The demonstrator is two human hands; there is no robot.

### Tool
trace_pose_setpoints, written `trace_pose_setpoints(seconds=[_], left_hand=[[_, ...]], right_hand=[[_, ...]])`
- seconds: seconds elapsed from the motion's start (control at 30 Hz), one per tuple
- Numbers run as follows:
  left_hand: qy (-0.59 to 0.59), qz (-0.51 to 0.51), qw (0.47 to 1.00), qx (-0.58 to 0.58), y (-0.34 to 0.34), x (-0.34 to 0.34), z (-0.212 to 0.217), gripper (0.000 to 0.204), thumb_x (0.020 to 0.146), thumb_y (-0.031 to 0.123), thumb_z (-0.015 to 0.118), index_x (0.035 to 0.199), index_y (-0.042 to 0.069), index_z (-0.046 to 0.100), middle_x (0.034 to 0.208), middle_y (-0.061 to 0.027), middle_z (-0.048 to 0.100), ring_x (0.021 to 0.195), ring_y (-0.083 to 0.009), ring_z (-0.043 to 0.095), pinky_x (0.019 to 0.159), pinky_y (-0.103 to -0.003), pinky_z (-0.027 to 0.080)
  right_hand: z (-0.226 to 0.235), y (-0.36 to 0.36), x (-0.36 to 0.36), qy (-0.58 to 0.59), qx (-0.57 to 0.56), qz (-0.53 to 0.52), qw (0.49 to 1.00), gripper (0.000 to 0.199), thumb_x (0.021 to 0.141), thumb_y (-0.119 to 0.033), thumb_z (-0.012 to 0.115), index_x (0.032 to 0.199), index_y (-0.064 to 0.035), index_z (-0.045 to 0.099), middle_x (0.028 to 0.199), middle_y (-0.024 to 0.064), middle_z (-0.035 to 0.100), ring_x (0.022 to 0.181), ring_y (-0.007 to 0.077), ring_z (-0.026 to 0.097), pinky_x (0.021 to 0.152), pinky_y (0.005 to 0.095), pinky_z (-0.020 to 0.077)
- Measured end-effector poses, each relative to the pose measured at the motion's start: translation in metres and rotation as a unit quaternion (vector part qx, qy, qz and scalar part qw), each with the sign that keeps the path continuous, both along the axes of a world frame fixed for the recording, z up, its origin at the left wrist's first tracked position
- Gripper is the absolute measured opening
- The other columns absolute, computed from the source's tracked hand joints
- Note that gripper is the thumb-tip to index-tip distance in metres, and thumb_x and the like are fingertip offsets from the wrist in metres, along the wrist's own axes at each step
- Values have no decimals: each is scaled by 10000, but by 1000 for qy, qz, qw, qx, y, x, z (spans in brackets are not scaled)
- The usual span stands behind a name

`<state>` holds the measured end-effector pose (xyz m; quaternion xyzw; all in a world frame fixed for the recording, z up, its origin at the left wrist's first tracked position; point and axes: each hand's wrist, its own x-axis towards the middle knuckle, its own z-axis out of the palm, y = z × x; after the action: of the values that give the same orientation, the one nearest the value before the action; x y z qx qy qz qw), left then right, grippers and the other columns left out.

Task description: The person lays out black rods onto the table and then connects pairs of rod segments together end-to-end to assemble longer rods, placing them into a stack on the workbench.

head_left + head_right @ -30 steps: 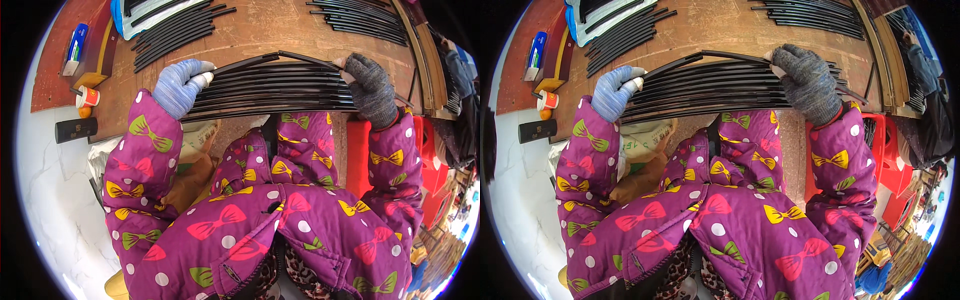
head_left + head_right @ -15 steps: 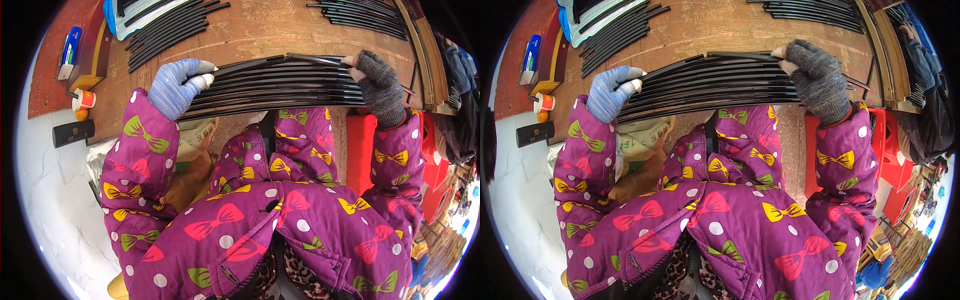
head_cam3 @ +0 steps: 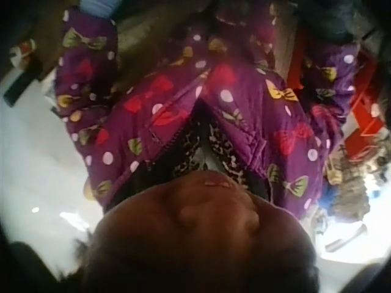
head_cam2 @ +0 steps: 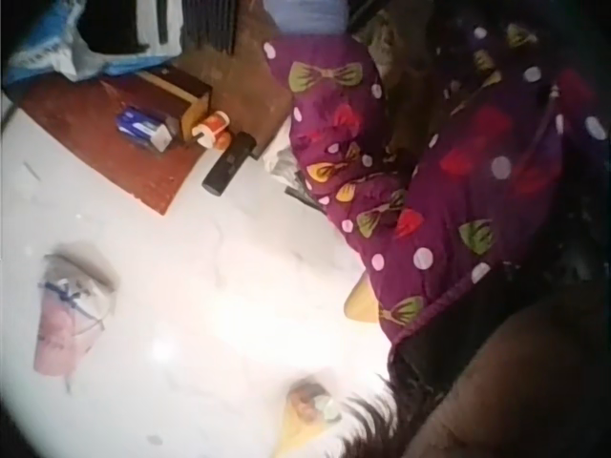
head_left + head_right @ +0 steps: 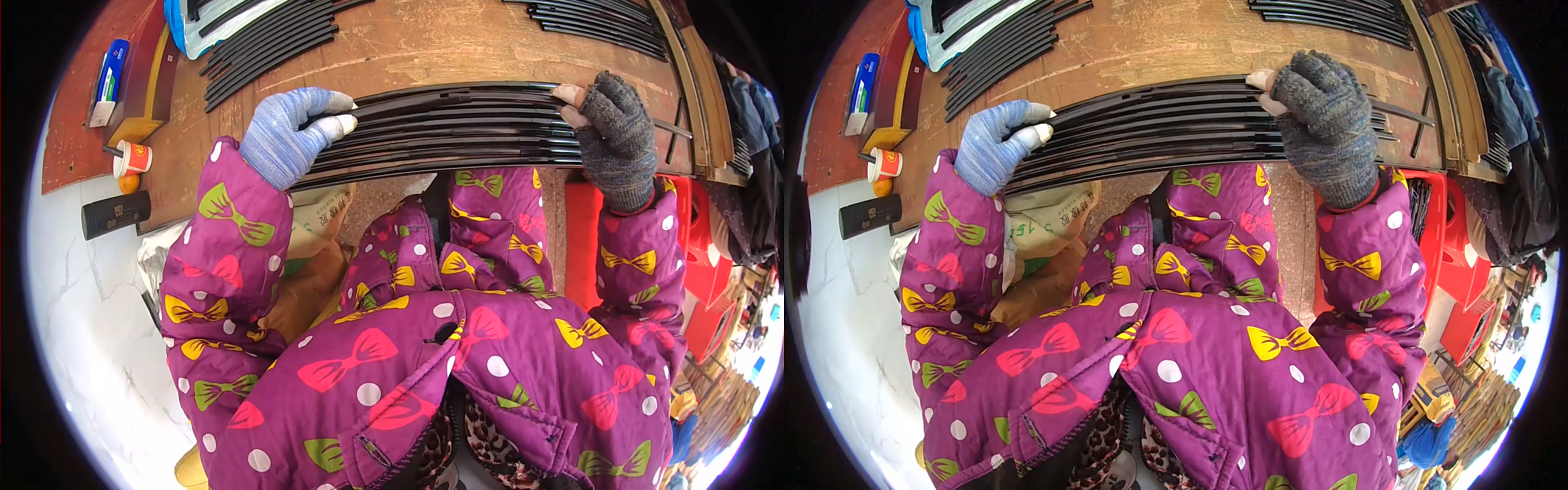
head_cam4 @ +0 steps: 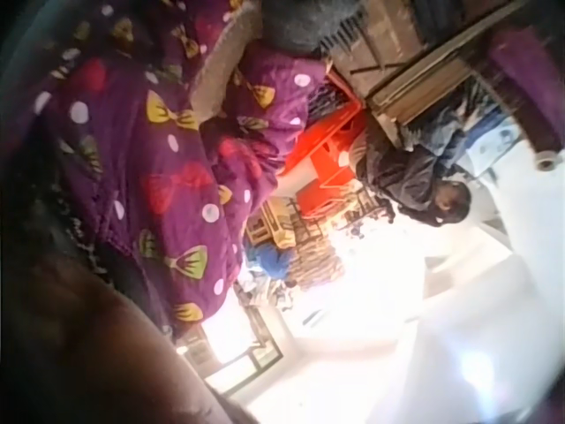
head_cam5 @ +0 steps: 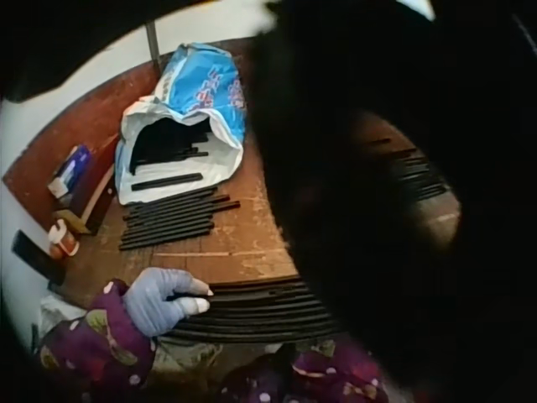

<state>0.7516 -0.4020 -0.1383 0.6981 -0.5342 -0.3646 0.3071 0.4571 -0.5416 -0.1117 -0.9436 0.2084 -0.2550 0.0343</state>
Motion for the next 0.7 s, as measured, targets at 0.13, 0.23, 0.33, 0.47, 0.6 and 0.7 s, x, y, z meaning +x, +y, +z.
trace_pose_setpoints(seconds=[0.13,0.23,0.33,0.47,0.6,0.7], left_hand=[[-23,-33,996,-78,-4,-7,-14,201,738,79,618,921,-6,614,756,-43,604,656,-84,537,596,-219,434],[-16,-20,997,-71,-2,-8,-9,198,740,79,615,919,-6,616,758,-46,604,670,-90,545,614,-220,438],[-21,9,999,-36,7,3,-7,190,747,78,610,922,4,618,767,-43,604,659,-83,548,568,-207,442],[24,37,999,-15,10,8,-5,187,747,77,613,919,7,619,771,-40,601,636,-76,540,536,-204,436],[10,7,1000,-16,7,8,-8,183,743,69,617,914,6,620,742,-35,601,623,-75,540,538,-208,437],[21,-3,1000,-9,9,12,-3,188,734,82,630,902,-2,624,747,-65,619,666,-104,558,600,-234,446]], right_hand=[[-5,0,14,19,-68,36,997,239,670,-91,613,907,-112,591,716,43,474,691,239,492,625,342,385],[-7,9,34,-10,-51,91,994,246,675,-133,637,912,-109,576,761,42,489,726,228,500,652,339,390],[-3,-10,13,-63,-41,-8,997,297,706,-135,640,997,-109,584,837,84,551,773,224,538,668,318,434],[-6,-41,-48,-136,-120,-199,963,300,777,-168,586,1072,-120,559,871,109,580,744,185,565,677,288,442],[-14,-44,-78,-131,133,-352,917,324,862,-310,471,1096,-99,547,810,82,598,653,124,557,629,241,419],[-22,-48,-91,-188,252,-382,869,391,868,-403,438,1031,-76,577,629,33,571,524,77,498,489,205,370]])
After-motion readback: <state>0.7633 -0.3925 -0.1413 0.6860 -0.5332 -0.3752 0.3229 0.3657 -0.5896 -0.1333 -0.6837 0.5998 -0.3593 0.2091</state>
